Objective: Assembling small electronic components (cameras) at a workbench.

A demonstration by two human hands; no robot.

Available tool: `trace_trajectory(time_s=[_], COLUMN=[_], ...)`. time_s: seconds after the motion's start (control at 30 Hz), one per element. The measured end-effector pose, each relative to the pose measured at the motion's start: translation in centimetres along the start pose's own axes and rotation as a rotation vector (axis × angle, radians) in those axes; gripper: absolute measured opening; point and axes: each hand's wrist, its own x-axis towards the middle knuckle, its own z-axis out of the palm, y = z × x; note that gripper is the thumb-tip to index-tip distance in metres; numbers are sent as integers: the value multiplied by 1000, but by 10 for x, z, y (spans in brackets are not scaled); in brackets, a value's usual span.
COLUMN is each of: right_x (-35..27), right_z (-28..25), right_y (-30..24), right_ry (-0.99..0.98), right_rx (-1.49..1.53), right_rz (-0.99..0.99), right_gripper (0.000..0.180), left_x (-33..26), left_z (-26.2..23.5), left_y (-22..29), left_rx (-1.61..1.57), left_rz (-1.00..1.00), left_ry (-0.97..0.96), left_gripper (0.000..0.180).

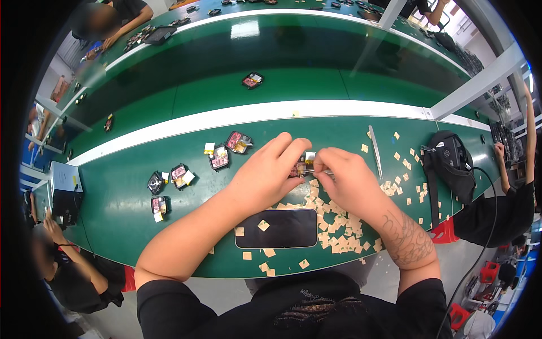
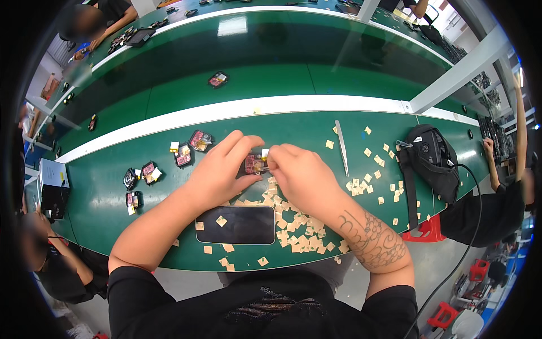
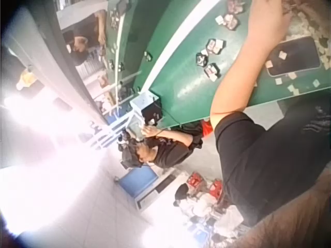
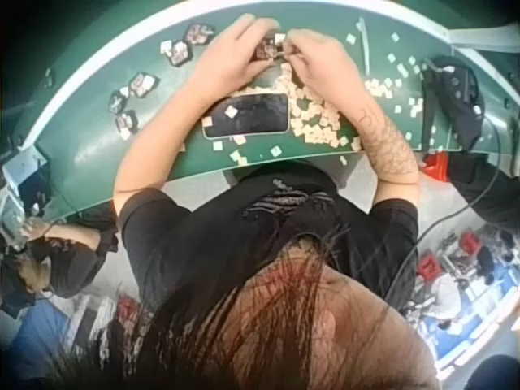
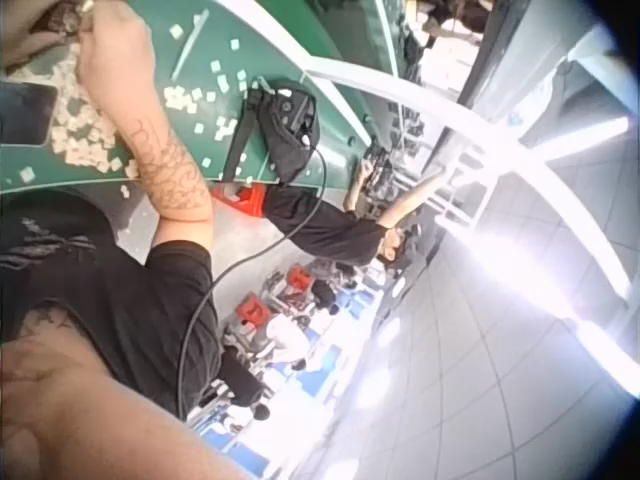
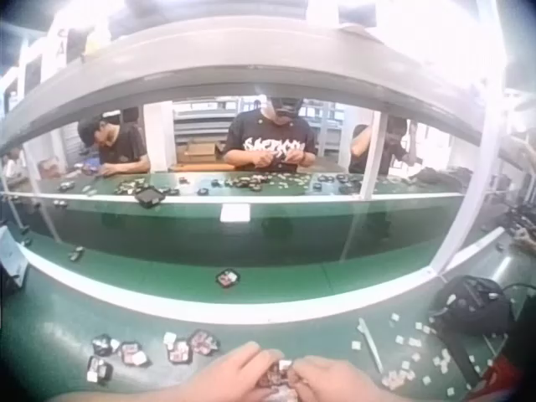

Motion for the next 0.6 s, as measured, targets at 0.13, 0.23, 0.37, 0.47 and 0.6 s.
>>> trace_trajectory(time_s=[0.13,0.23,0.37,0.47,0.6], right_x=[3,3,1,1,5], right_z=[-3,-9,-2,2,5], right_y=[1,-3,-4,-4,7], right_ry=[-7,3,21,27,19], right_rx=[165,129,86,17,168], right_rz=[68,57,58,10,36], right_gripper=[20,20,19,18,20], left_x=[-2,-2,-1,0,1], left_z=[0,1,1,1,3], left_y=[0,-1,2,2,2], left_rx=[-33,-39,-10,2,-46], left_rz=[-29,-56,-24,-24,-119], left_ry=[-17,-9,-20,-21,-23], left_gripper=[63,63,63,63,65])
